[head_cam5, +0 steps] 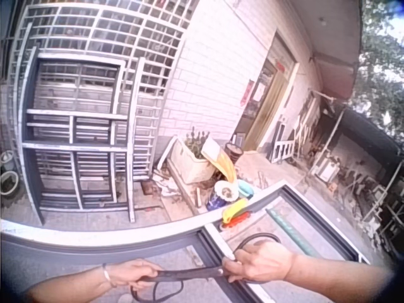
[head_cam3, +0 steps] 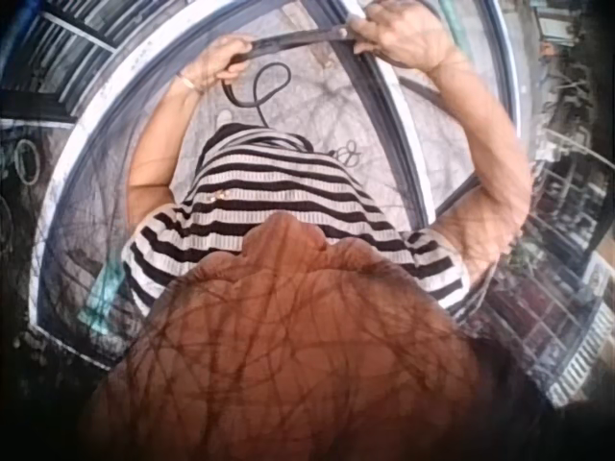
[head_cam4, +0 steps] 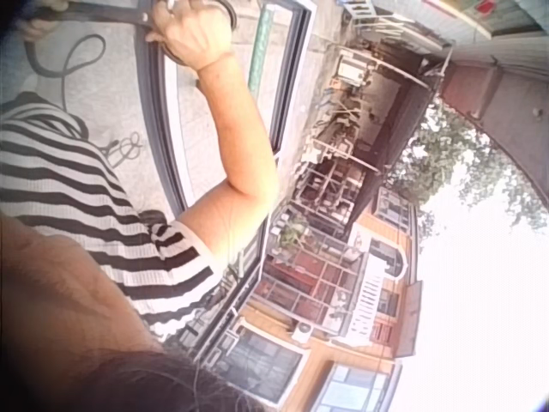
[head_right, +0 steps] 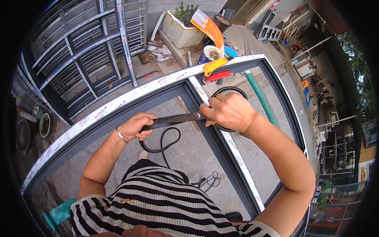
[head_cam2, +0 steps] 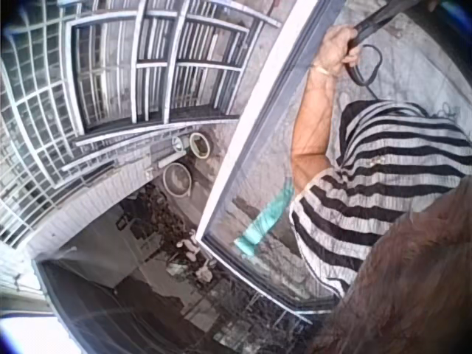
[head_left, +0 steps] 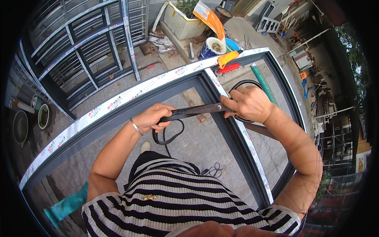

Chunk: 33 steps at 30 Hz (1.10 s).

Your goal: The person cuts a rubber seal strip using scissors and then presses the rubber strip into the groove of an aluminum window frame by hand.

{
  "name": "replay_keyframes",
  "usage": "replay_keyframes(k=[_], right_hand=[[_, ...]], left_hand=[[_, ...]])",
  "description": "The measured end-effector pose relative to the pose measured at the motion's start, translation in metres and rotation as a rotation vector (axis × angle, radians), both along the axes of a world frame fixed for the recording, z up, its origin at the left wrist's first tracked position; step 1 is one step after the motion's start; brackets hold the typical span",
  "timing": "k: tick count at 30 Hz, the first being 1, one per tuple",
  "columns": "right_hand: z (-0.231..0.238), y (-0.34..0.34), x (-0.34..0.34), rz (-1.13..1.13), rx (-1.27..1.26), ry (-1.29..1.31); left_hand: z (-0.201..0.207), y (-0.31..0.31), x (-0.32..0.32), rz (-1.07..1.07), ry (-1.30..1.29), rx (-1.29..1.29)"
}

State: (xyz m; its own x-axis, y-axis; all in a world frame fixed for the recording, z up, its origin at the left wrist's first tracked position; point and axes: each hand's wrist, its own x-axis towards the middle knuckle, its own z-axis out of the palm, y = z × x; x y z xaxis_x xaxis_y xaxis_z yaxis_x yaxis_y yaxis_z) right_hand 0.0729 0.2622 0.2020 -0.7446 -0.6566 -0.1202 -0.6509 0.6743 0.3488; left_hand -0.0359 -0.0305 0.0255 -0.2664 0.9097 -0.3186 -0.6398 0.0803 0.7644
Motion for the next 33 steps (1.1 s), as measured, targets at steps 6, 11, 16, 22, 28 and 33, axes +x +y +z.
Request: replay_keyframes(k=[6,11,16,22,28,33], right_hand=[[0.004,-0.004,0.002,-0.059,-0.051,-0.003],[0.005,-0.001,0.000,-0.058,-0.085,-0.049],[0.004,0.003,-0.003,-0.049,-0.088,-0.088],[0.004,-0.006,-0.002,-0.042,-0.047,-0.053],[0.004,-0.009,-0.004,-0.020,0.005,-0.054],[-0.002,-0.006,0.002,-0.058,-0.015,-0.114]], left_hand=[[0.003,0.001,0.001,0.011,0.016,-0.025],[0.001,0.000,0.001,0.005,0.028,-0.017],[0.000,0.000,0.001,0.003,0.039,-0.016],[-0.006,-0.003,0.002,-0.004,0.041,-0.019],[-0.005,-0.003,0.003,0.015,0.011,-0.036],[-0.008,-0.003,0.004,0.011,0.013,-0.036]])
